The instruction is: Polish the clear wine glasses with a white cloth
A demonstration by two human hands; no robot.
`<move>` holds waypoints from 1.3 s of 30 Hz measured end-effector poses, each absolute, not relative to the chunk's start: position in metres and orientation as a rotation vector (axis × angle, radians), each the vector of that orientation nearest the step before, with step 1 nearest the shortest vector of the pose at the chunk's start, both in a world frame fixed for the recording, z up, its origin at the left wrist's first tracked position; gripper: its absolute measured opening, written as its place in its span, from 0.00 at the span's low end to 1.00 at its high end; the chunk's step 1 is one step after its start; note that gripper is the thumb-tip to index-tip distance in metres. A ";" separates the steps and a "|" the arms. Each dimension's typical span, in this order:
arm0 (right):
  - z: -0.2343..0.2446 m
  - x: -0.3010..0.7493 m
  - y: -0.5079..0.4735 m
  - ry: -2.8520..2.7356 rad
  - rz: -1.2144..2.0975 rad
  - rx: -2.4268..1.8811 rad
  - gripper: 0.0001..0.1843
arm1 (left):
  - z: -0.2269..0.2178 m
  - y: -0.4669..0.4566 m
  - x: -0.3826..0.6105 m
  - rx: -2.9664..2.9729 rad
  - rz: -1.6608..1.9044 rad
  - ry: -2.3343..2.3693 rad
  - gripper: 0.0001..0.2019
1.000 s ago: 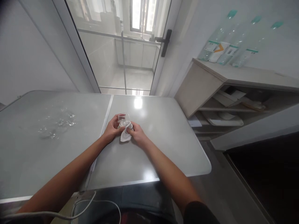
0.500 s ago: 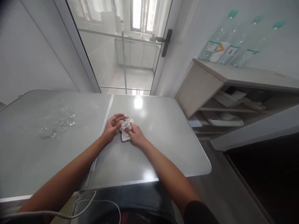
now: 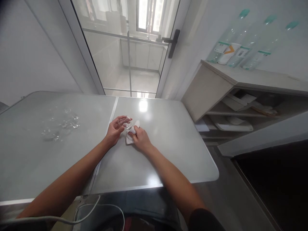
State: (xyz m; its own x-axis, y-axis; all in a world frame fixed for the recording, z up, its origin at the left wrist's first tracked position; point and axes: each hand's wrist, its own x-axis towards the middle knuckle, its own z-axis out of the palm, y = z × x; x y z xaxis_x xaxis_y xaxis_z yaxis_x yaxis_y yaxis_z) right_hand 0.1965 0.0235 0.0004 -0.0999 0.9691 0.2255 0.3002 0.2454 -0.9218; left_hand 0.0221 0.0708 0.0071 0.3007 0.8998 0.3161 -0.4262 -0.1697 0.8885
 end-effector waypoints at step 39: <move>0.007 0.197 0.021 -1.296 1.868 -0.865 0.32 | 0.000 0.074 0.018 1.090 1.149 0.424 0.32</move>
